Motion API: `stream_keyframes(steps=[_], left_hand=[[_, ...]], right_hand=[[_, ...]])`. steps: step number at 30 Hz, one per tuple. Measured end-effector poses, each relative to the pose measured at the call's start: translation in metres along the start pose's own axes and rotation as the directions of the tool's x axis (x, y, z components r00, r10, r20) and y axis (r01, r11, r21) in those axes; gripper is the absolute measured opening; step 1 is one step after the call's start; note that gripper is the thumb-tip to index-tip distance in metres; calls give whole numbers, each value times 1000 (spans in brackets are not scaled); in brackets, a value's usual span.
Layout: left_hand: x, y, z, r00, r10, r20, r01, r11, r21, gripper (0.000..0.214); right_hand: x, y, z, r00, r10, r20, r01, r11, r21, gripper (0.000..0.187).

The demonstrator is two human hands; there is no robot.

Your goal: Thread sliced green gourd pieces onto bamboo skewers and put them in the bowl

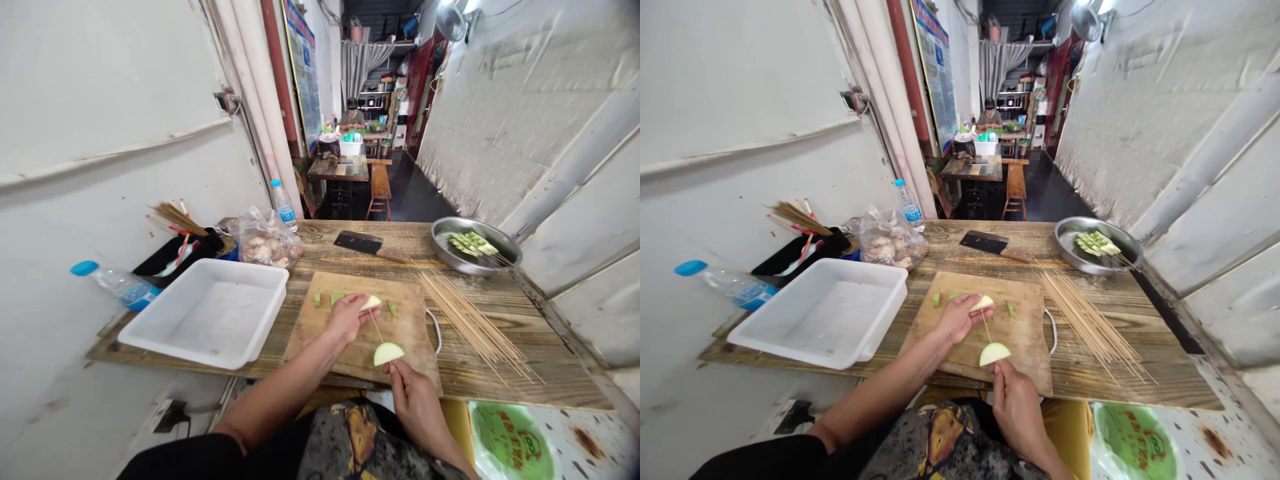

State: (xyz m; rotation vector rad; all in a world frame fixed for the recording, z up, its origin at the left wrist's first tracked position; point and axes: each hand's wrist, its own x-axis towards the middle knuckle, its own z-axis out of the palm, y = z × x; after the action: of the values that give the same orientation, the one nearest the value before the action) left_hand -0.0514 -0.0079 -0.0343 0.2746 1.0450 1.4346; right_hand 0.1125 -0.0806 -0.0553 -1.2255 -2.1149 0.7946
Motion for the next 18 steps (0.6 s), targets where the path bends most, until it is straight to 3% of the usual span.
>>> stream_keyframes(steps=[13, 18], left_hand=[[1, -3, 0, 989, -141, 38, 145, 980, -136, 6], [1, -8, 4, 990, -140, 34, 144, 971, -188, 5]], right_hand=[[2, 1, 3, 999, 10, -41, -11, 1000, -18, 28], [3, -2, 1, 999, -12, -44, 11, 1000, -26, 28]])
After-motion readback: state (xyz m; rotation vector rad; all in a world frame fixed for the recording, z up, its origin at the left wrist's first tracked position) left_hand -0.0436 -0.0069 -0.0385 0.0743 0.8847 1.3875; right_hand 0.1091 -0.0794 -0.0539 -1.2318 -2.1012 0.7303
